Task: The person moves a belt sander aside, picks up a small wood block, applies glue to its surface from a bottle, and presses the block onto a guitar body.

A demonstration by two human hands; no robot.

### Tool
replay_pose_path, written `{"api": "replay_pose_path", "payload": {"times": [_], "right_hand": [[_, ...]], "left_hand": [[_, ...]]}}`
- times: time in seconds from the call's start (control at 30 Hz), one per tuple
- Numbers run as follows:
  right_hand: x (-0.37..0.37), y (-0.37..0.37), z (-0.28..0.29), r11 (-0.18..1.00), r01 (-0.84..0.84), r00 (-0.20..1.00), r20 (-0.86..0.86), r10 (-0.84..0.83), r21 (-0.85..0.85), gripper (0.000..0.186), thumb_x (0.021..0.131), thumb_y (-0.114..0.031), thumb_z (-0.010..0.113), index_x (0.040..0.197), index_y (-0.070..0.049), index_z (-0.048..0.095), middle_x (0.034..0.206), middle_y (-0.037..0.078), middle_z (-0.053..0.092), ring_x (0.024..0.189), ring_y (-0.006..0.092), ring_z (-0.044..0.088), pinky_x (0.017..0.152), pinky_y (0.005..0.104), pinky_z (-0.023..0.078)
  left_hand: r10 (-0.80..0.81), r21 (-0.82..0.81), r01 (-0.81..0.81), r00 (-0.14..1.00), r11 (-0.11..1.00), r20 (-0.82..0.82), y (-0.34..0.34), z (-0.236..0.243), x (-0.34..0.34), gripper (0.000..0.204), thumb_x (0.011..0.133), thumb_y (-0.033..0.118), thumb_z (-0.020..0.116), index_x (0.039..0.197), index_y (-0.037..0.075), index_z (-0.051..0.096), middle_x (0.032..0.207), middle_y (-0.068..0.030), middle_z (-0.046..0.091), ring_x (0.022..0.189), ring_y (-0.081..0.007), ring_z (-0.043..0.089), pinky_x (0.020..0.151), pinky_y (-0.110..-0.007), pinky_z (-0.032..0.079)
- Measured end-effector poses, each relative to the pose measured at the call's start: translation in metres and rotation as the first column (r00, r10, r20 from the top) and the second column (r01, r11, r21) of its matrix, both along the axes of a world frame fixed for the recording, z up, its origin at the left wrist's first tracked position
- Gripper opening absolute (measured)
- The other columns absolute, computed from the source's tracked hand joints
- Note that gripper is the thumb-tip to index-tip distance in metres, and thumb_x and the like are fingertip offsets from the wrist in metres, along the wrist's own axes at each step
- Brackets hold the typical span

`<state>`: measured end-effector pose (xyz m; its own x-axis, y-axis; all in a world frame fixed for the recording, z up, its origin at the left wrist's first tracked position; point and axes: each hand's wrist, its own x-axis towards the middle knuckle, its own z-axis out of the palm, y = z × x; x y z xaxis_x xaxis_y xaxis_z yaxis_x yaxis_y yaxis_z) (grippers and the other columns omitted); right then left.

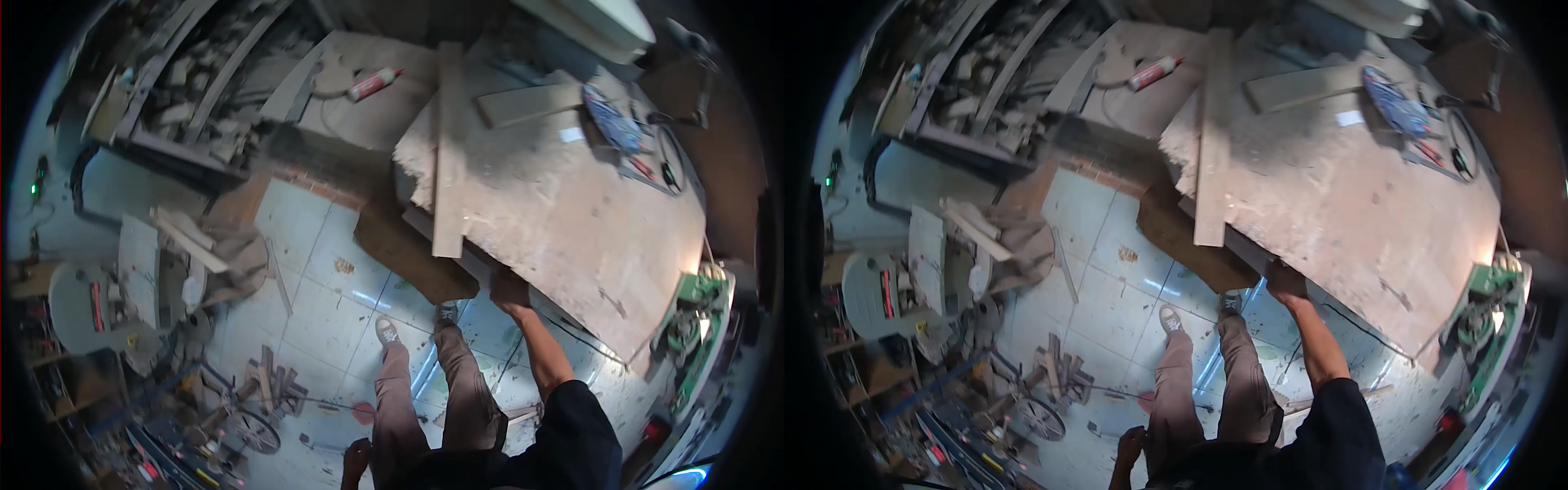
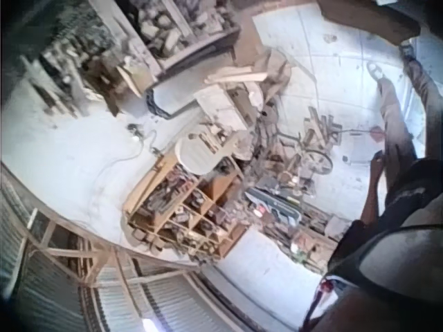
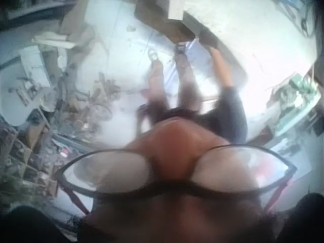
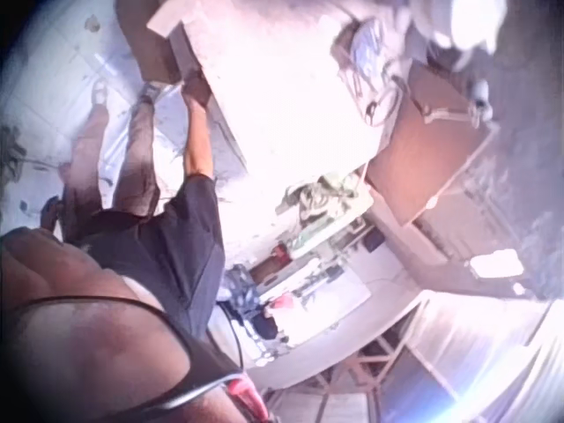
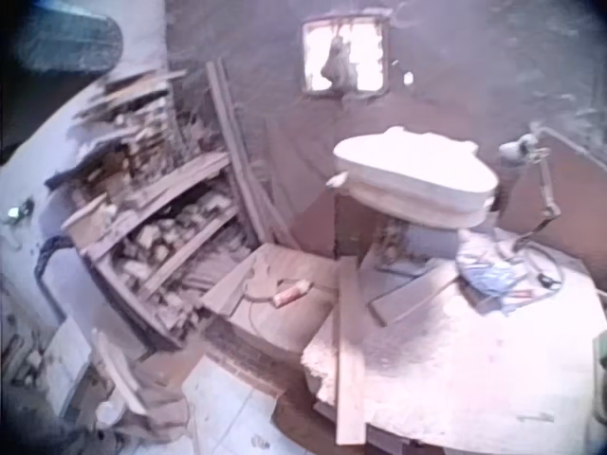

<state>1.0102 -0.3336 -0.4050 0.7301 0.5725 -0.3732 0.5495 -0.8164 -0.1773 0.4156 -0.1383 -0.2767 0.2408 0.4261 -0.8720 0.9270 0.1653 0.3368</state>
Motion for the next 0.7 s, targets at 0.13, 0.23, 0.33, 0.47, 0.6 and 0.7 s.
{"api": "replay_pose_path", "payload": {"times": [0.13, 0.23, 0.33, 0.47, 0.6, 0.7], "right_hand": [[-0.044, -0.054, 0.109, 0.991, 0.08, 0.99, -0.104, -0.091, -0.103, 0.045, 0.073, -0.03, 0.075, 0.104, -0.004, 0.056, 0.075, 0.022, 0.068, 0.073, 0.0422, 0.069, 0.067, 0.0533, 0.055], [-0.078, -0.087, 0.202, 0.98, 0.167, 0.984, -0.039, -0.172, -0.11, 0.044, 0.072, -0.031, 0.076, 0.1, -0.003, 0.056, 0.073, 0.023, 0.068, 0.072, 0.0436, 0.068, 0.067, 0.0541, 0.054], [-0.118, -0.122, 0.289, 0.963, 0.236, 0.971, -0.016, -0.24, -0.133, 0.045, 0.071, -0.033, 0.077, 0.098, -0.003, 0.057, 0.074, 0.024, 0.068, 0.071, 0.0443, 0.068, 0.066, 0.0545, 0.054], [-0.164, -0.144, 0.401, 0.927, 0.34, 0.938, -0.019, -0.347, -0.158, 0.048, 0.068, -0.039, 0.081, 0.093, -0.003, 0.061, 0.074, 0.023, 0.068, 0.074, 0.0441, 0.068, 0.069, 0.0522, 0.054], [-0.206, -0.157, 0.493, 0.895, 0.425, 0.902, -0.018, -0.431, -0.135, 0.049, 0.066, -0.04, 0.085, 0.087, -0.003, 0.063, 0.071, 0.02, 0.068, 0.073, 0.0421, 0.067, 0.069, 0.0494, 0.053], [-0.226, -0.16, 0.557, 0.846, 0.523, 0.849, -0.02, -0.528, -0.104, 0.05, 0.062, -0.041, 0.088, 0.082, -0.003, 0.063, 0.068, 0.018, 0.066, 0.07, 0.0407, 0.066, 0.067, 0.0484, 0.052]], "left_hand": [[-0.096, 0.023, 0.094, 0.99, 0.995, 0.105, 0.038, -0.043, -0.017, 0.028, 0.099, 0.028, 0.06, 0.102, 0.003, 0.072, 0.085, -0.0041, 0.066, 0.066, -0.01, 0.053, 0.064, -0.027, 0.045], [0.031, -0.026, -0.027, 0.987, 0.999, 0.158, 0.076, -0.04, 0.037, 0.029, 0.098, 0.031, 0.061, 0.099, 0.004, 0.072, 0.081, -0.0033, 0.066, 0.066, -0.0084, 0.055, 0.058, -0.027, 0.043], [-0.083, -0.006, 0.086, 0.98, 0.996, 0.18, 0.112, -0.061, 0.082, 0.037, 0.097, 0.034, 0.063, 0.108, 0.001, 0.072, 0.085, -0.007, 0.07, 0.073, -0.0131, 0.063, 0.063, -0.03, 0.048], [-0.59, 0.043, 0.594, 0.783, 0.803, 0.199, 0.115, -0.072, 0.179, 0.044, 0.093, 0.035, 0.066, 0.12, 0.001, 0.069, 0.107, -0.0175, 0.073, 0.1, -0.0302, 0.069, 0.089, -0.039, 0.053], [-0.713, -0.156, 0.888, 0.443, 0.433, 0.543, 0.042, -0.054, 0.273, 0.07, 0.093, 0.06, 0.059, 0.128, 0.0, 0.064, 0.127, -0.02, 0.067, 0.111, -0.0282, 0.065, 0.1, -0.039, 0.047], [-0.721, -0.374, 0.898, 0.416, 0.231, 0.553, -0.035, 0.0, 0.314, 0.091, 0.094, 0.074, 0.048, 0.145, -0.001, 0.048, 0.138, -0.0186, 0.06, 0.127, -0.0262, 0.055, 0.109, -0.035, 0.04]]}}
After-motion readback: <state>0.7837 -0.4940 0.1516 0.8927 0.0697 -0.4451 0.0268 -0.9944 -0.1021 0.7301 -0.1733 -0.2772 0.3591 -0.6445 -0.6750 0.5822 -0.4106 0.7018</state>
